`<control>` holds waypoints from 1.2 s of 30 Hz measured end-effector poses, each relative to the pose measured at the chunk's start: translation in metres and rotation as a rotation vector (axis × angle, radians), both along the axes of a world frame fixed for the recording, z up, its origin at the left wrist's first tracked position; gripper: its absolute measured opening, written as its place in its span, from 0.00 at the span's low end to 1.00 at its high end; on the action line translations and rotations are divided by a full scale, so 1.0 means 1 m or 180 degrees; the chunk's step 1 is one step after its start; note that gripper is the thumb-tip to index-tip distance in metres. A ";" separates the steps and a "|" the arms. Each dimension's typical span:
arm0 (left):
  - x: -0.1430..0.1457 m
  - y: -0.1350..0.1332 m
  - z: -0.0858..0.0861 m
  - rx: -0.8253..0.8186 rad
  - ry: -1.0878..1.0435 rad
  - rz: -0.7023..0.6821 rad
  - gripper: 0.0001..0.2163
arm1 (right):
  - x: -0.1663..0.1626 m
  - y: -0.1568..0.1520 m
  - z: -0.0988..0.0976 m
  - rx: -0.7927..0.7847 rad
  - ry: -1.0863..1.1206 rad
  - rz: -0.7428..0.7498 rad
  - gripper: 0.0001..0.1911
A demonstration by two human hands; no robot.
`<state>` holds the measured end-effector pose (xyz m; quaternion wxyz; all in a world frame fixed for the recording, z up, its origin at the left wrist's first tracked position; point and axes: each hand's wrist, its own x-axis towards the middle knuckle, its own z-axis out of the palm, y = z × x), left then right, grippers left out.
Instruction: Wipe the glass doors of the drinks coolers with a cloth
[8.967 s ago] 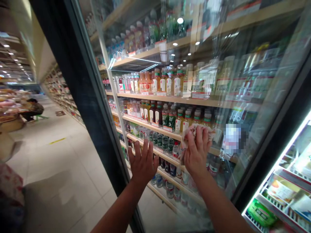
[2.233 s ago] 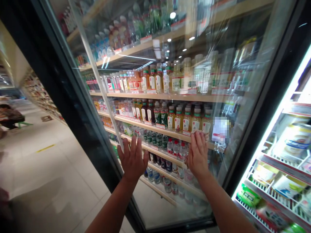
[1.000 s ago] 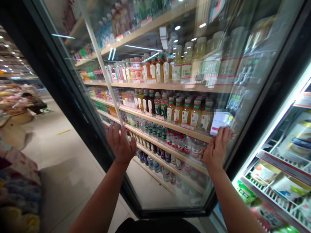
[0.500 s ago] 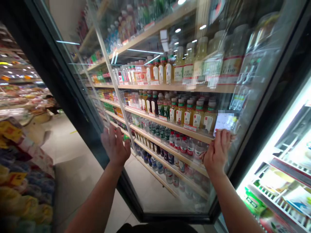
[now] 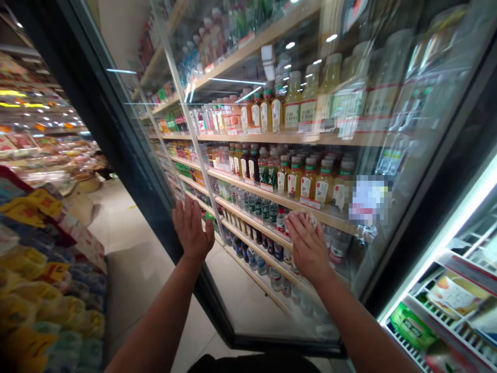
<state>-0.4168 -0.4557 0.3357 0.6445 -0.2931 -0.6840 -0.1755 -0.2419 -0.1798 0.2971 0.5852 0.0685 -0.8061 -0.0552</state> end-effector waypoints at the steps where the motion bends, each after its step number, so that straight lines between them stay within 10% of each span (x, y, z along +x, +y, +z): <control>1: 0.000 0.000 0.000 0.0002 0.0014 -0.0007 0.30 | -0.001 -0.002 0.007 -0.0035 0.0046 -0.0021 0.36; 22: 0.002 -0.002 0.005 0.0035 0.0224 -0.0202 0.30 | -0.054 -0.101 -0.048 0.0978 -0.0882 0.1099 0.27; 36: 0.000 -0.003 0.001 0.0096 0.0007 -0.0219 0.26 | -0.067 -0.119 -0.049 0.1012 -0.0879 0.1204 0.21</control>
